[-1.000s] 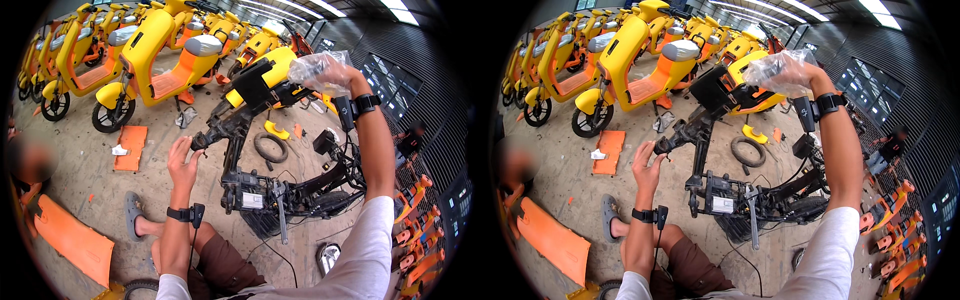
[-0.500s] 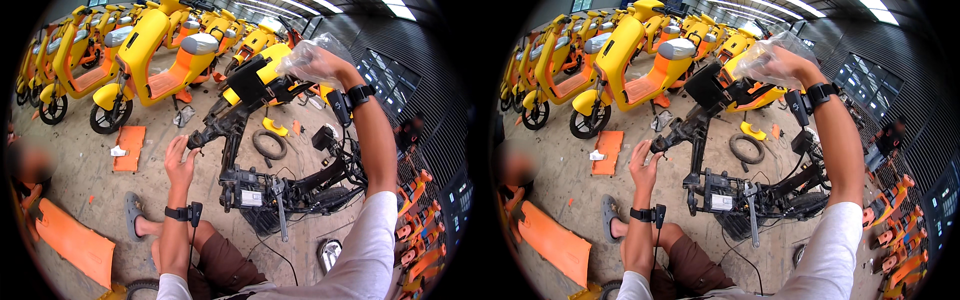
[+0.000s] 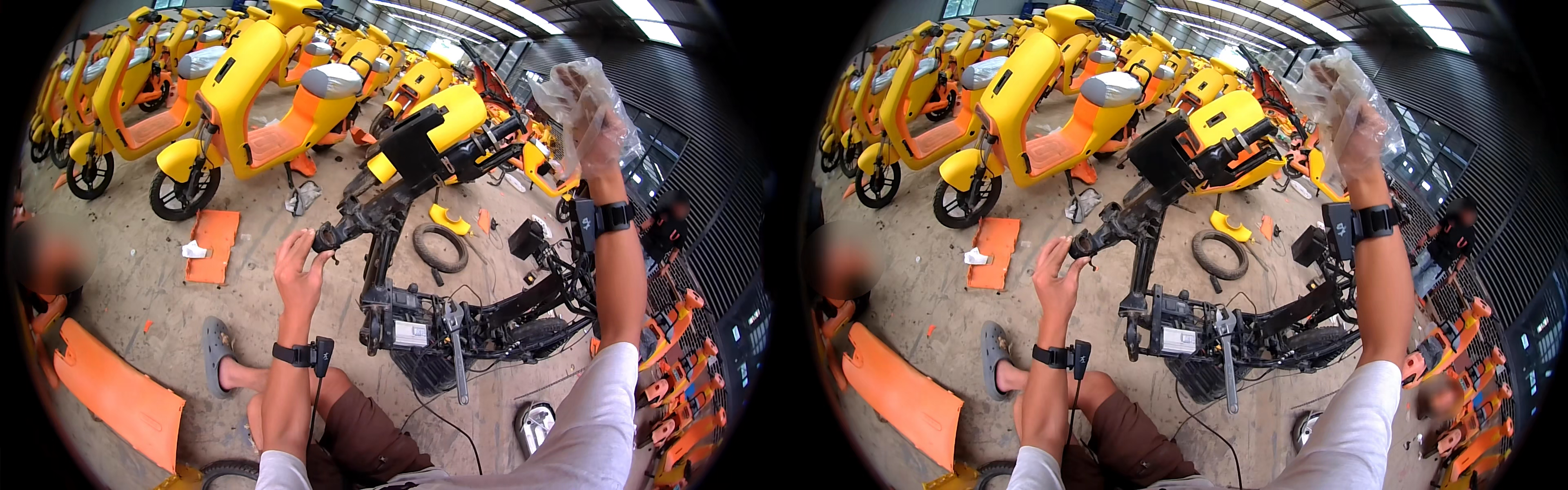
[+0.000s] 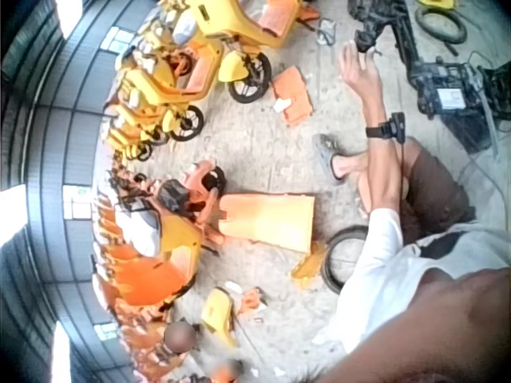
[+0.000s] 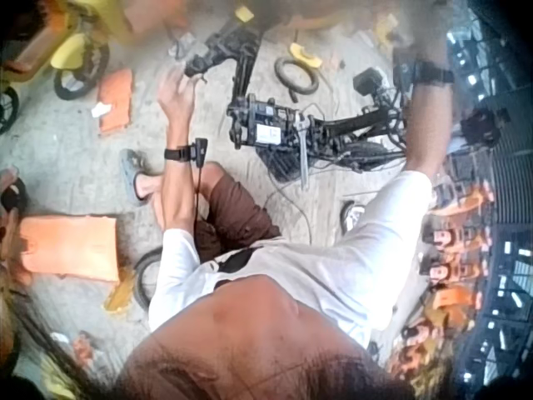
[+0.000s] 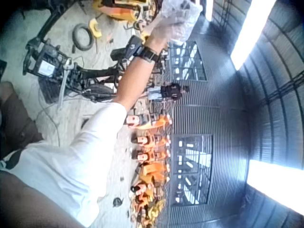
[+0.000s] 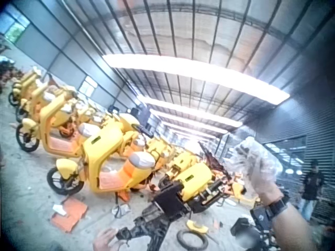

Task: The person works on a disassembled electric scooter frame in a workshop. They use a wrench to tighten components on the handlebar stem and then wipe the frame with a plastic bag. The person is sitting on the floor during the repair process.

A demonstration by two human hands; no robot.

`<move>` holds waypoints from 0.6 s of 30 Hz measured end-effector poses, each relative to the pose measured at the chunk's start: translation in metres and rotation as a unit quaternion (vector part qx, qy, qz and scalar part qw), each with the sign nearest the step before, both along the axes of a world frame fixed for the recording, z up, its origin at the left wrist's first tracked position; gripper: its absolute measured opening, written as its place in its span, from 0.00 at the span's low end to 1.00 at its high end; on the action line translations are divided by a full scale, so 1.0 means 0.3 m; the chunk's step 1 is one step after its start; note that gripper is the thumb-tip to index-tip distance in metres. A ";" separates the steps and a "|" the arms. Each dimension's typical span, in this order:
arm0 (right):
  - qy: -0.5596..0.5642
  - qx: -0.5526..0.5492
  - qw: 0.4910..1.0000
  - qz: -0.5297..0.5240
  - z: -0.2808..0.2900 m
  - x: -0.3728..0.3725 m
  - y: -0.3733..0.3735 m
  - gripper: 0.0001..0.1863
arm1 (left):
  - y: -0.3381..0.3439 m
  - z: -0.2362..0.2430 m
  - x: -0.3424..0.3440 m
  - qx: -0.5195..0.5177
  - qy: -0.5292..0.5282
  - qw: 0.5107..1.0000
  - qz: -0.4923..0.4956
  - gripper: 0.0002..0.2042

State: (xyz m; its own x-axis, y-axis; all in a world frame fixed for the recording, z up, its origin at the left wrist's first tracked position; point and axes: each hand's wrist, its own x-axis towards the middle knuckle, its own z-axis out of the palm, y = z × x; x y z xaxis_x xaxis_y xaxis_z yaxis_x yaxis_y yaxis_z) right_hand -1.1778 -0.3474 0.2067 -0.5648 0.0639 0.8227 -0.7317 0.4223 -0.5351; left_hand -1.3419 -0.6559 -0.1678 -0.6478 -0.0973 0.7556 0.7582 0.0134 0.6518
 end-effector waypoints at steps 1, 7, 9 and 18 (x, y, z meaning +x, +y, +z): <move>-0.014 -0.026 0.995 -0.090 -0.007 0.018 0.019 0.20 | 0.000 0.000 0.000 -0.001 0.006 1.000 0.001 0.21; -0.082 0.138 0.937 -0.311 -0.083 0.021 0.145 0.19 | 0.003 0.001 0.000 0.001 0.012 1.000 -0.004 0.21; -0.077 -0.039 0.966 -0.244 -0.125 0.004 0.133 0.19 | 0.001 0.003 0.001 0.004 0.004 1.000 -0.005 0.21; -0.112 0.179 0.879 -0.427 -0.133 -0.026 -0.125 0.40 | -0.001 0.008 0.004 0.014 0.000 1.000 -0.014 0.21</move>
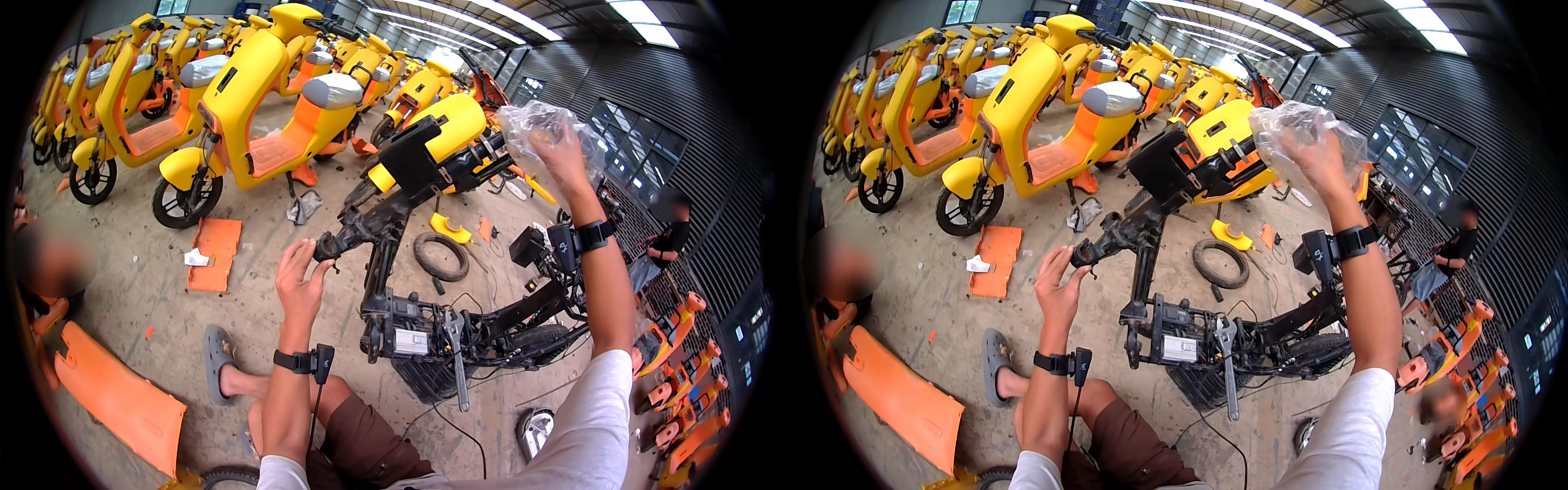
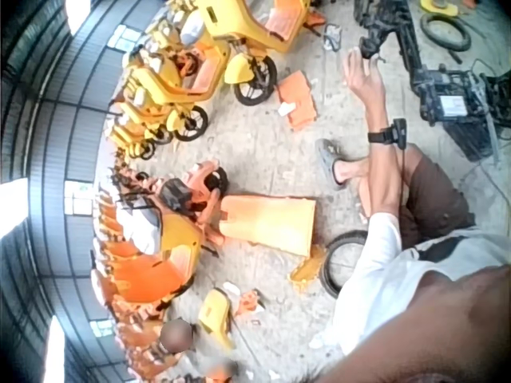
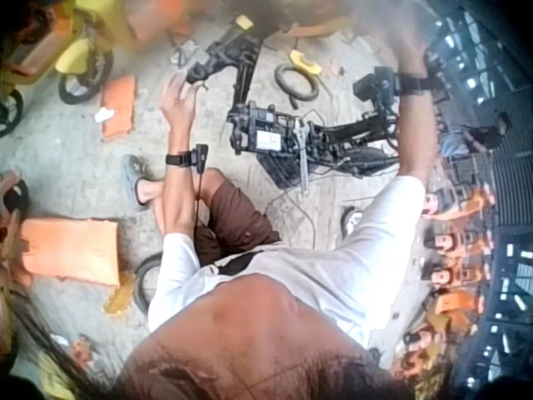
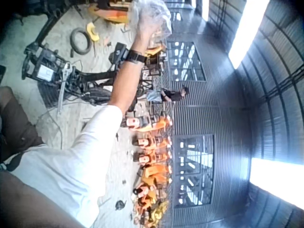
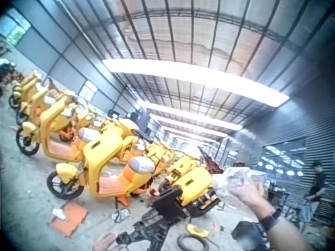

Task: The person works on a disassembled electric scooter frame in a workshop. They use a wrench to tighten components on the handlebar stem and then wipe the frame with a plastic bag. The person is sitting on the floor during the repair process.

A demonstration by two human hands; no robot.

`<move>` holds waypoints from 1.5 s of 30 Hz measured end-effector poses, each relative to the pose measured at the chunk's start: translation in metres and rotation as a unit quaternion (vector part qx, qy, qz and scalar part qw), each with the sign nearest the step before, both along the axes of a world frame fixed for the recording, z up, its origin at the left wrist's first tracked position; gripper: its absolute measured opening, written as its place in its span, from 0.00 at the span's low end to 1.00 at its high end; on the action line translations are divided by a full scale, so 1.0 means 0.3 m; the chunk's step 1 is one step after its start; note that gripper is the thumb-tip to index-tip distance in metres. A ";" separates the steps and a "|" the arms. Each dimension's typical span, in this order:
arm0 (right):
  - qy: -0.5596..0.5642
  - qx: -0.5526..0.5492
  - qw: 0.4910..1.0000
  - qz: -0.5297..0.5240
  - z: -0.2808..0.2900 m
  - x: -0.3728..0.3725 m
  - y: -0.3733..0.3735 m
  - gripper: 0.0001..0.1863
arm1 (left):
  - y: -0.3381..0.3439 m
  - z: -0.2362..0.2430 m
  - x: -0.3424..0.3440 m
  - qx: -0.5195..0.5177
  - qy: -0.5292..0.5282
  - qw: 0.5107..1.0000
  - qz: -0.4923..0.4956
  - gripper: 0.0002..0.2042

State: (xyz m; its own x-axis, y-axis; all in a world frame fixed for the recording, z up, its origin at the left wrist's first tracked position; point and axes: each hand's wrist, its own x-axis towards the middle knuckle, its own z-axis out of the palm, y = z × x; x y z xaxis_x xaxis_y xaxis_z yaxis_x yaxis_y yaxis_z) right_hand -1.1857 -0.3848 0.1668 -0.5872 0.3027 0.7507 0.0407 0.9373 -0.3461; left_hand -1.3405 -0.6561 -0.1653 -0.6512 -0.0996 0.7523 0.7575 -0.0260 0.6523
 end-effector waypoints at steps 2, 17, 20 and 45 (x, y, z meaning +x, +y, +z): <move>-0.005 -0.033 0.999 0.021 0.005 0.006 -0.029 0.45 | 0.000 -0.001 -0.002 -0.004 0.003 1.000 -0.001 0.21; -0.257 0.071 0.964 -0.009 0.042 -0.051 -0.048 0.43 | -0.001 -0.005 -0.005 -0.011 0.016 1.000 0.005 0.21; -0.327 0.120 0.937 -0.012 0.077 -0.079 -0.047 0.45 | 0.000 -0.006 -0.005 -0.014 0.016 1.000 0.005 0.21; -0.319 0.176 0.931 -0.017 0.091 -0.166 0.000 0.33 | 0.010 -0.011 0.000 0.001 0.008 1.000 0.011 0.21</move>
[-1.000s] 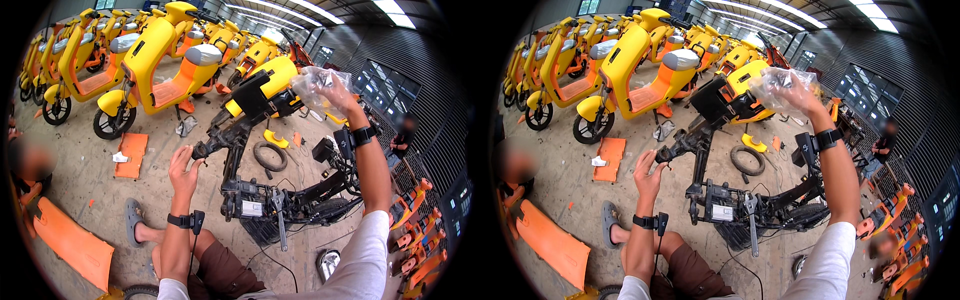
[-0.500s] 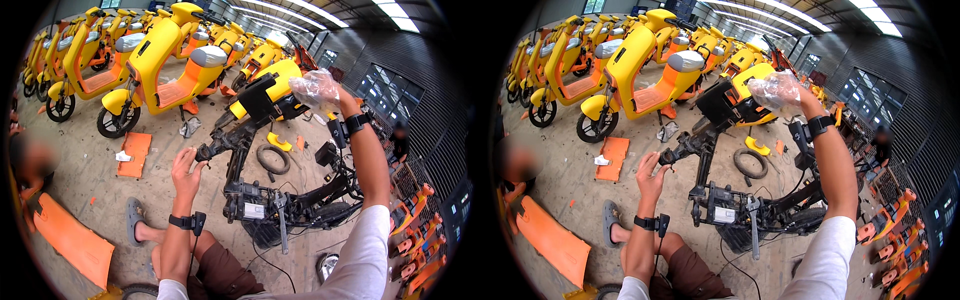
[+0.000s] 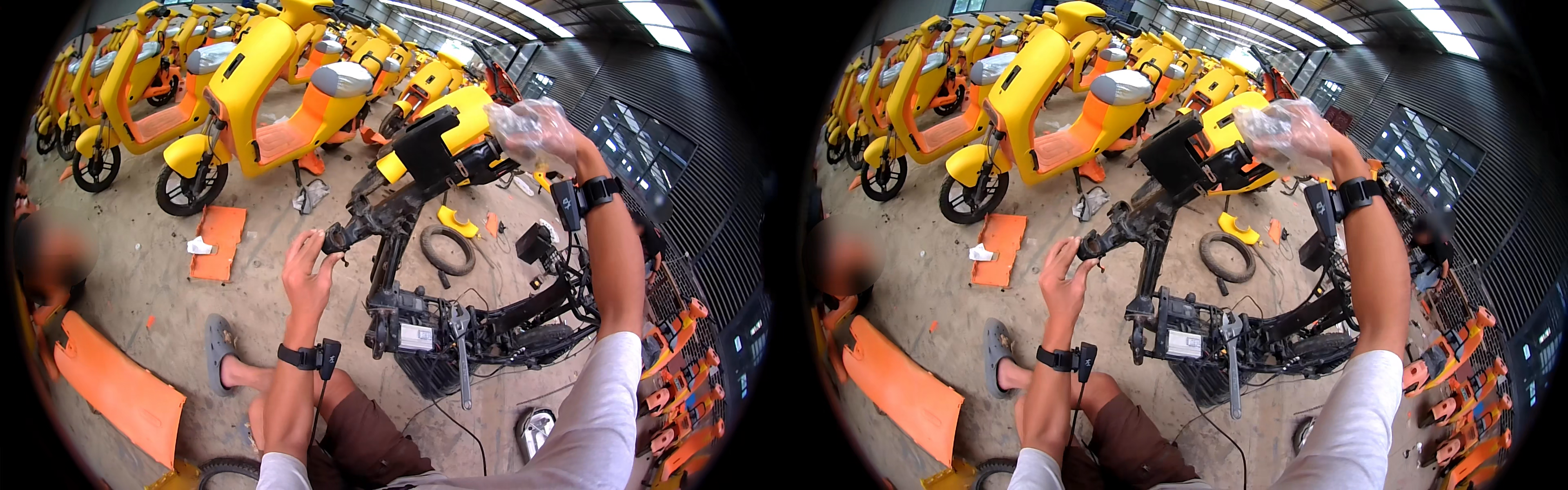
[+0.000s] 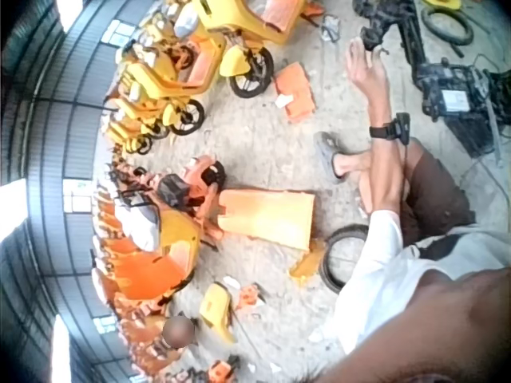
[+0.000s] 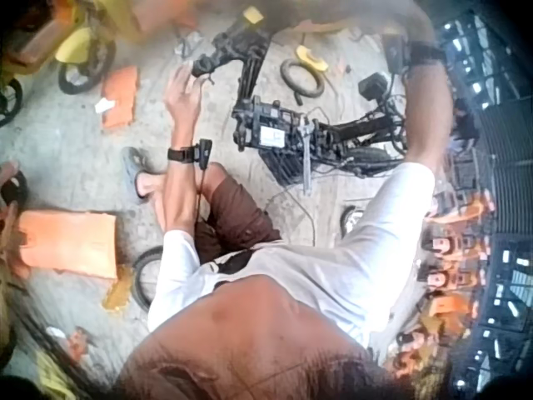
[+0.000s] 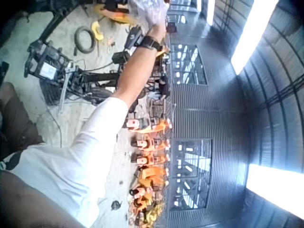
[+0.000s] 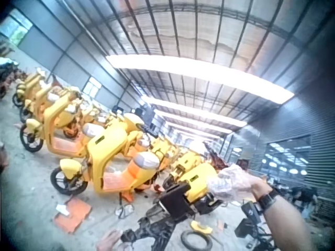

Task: The person works on a disassembled electric scooter frame in a workshop. They use a wrench to tighten components on the handlebar stem and then wipe the frame with a plastic bag. The person is sitting on the floor during the repair process.

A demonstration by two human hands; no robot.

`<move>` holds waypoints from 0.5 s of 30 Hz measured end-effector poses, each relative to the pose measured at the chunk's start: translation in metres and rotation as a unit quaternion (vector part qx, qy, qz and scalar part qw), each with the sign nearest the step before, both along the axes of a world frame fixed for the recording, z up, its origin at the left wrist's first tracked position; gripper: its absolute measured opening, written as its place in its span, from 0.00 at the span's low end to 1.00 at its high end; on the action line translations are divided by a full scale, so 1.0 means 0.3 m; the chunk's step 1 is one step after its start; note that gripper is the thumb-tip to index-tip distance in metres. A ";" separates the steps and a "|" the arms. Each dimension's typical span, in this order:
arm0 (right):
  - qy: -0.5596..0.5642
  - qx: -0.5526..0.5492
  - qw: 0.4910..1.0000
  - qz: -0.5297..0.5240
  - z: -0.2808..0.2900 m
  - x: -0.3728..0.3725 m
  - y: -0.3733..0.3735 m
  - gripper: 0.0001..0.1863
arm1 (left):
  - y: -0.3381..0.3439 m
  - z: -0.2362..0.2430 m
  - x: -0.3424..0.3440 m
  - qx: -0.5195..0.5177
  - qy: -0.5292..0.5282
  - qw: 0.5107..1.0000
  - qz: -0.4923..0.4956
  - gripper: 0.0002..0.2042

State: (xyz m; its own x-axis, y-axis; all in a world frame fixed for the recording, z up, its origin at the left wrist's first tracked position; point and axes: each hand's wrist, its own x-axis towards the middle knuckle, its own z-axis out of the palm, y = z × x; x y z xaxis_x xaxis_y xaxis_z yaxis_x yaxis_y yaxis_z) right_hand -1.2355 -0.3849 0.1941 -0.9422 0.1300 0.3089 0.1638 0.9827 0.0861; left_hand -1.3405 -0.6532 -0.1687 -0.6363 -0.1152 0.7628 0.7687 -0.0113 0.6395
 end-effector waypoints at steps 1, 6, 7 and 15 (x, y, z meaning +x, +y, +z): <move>-0.003 -0.104 0.994 -0.044 -0.003 -0.001 -0.011 0.36 | 0.001 0.000 -0.003 -0.002 0.005 1.000 -0.002 0.21; 0.014 -0.049 0.999 -0.010 -0.013 0.011 -0.016 0.42 | 0.002 0.002 -0.009 -0.012 0.017 1.000 0.000 0.21; 0.009 0.009 1.000 0.008 -0.016 0.011 -0.010 0.42 | 0.001 0.002 -0.009 -0.012 0.017 1.000 0.001 0.21; 0.029 -0.040 0.998 0.030 -0.019 0.002 0.026 0.39 | 0.000 0.006 -0.006 -0.011 0.019 1.000 0.001 0.21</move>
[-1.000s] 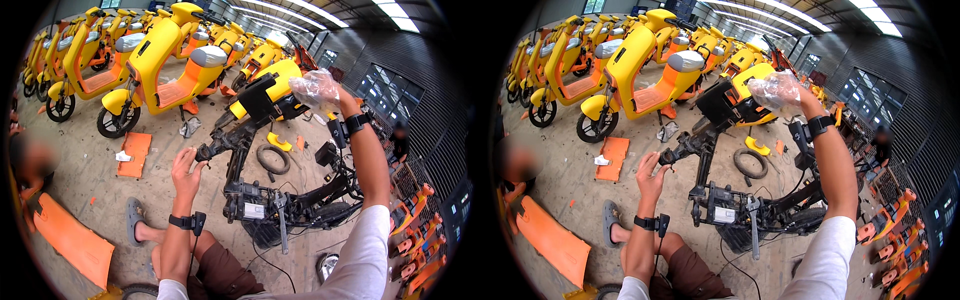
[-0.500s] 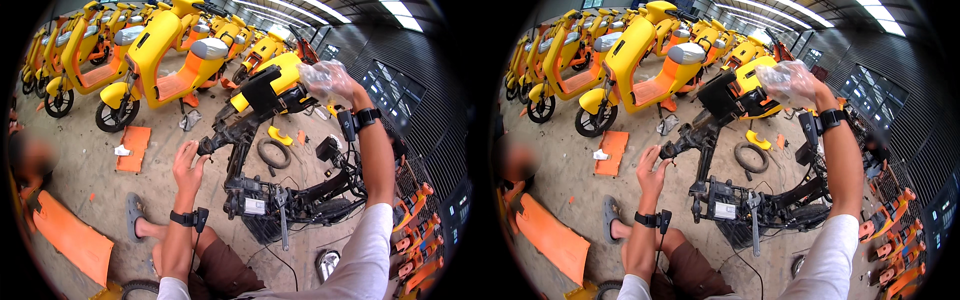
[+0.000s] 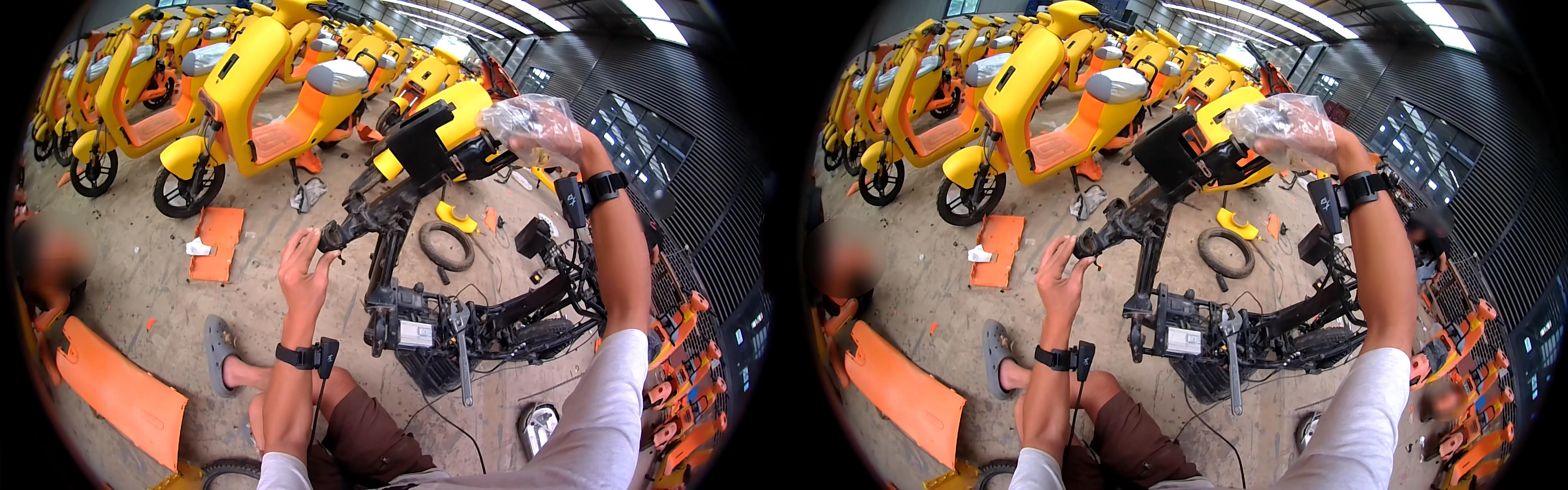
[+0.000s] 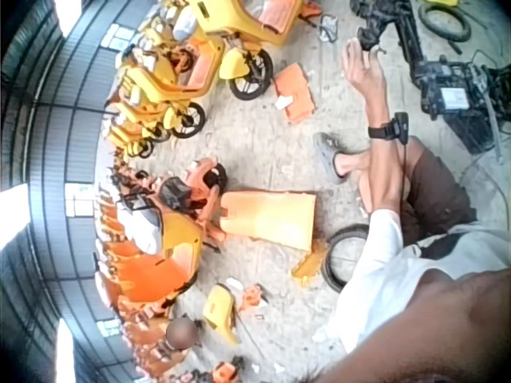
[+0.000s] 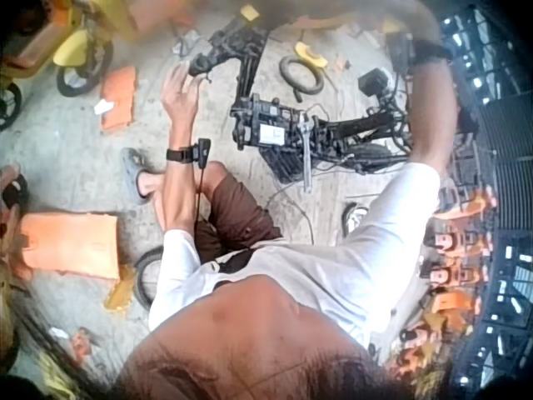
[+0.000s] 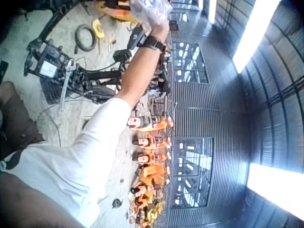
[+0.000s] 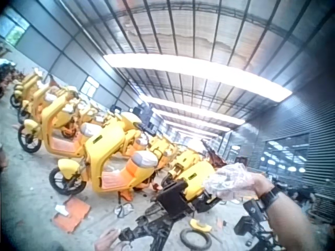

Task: The person works on a disassembled electric scooter frame in a workshop. They use a wrench to tighten components on the handlebar stem and then wipe the frame with a plastic bag. The person is sitting on the floor during the repair process.

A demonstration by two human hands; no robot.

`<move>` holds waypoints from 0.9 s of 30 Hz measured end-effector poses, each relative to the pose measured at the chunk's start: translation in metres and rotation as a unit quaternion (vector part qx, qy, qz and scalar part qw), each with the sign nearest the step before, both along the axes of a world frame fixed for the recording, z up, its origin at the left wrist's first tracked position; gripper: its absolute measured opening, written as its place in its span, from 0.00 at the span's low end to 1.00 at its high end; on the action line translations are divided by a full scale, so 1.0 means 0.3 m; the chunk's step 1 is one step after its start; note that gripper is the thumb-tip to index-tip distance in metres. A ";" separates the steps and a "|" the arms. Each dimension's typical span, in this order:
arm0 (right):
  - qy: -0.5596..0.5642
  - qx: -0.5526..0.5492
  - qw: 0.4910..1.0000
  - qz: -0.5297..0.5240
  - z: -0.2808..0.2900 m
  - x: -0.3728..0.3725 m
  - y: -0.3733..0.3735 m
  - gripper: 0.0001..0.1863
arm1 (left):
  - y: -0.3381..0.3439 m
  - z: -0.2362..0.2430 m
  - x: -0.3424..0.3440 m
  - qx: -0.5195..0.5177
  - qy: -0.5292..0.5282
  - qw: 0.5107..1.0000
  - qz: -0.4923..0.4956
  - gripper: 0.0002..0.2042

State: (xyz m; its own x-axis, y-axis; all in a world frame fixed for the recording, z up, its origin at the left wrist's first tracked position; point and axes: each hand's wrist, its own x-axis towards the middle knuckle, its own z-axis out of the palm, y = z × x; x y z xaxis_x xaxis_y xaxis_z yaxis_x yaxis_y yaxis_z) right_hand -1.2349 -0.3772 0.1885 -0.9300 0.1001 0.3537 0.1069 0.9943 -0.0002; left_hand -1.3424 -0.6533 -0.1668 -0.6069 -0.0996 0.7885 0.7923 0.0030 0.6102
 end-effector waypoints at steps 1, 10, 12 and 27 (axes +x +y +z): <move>0.010 0.059 0.998 0.019 -0.003 -0.004 -0.001 0.39 | 0.001 0.000 0.001 0.007 -0.008 1.000 -0.002 0.21; -0.040 0.094 0.994 -0.030 0.011 0.005 -0.023 0.39 | 0.000 0.007 0.004 0.014 -0.021 1.000 -0.007 0.21; -0.033 -0.047 0.997 -0.053 0.014 0.007 -0.030 0.39 | -0.001 0.009 0.008 0.015 -0.023 1.000 -0.005 0.21; -0.003 -0.130 0.989 -0.072 -0.026 0.043 -0.100 0.38 | -0.001 -0.006 -0.004 0.001 -0.002 1.000 -0.004 0.21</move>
State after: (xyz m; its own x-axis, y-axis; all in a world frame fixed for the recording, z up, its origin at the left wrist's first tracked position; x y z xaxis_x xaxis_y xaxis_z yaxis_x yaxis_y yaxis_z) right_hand -1.2221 -0.4070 0.1806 -0.9019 0.3175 0.2929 0.2473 0.9354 -0.2526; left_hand -1.3436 -0.6535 -0.1686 -0.6109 -0.0965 0.7858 0.7898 -0.0052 0.6134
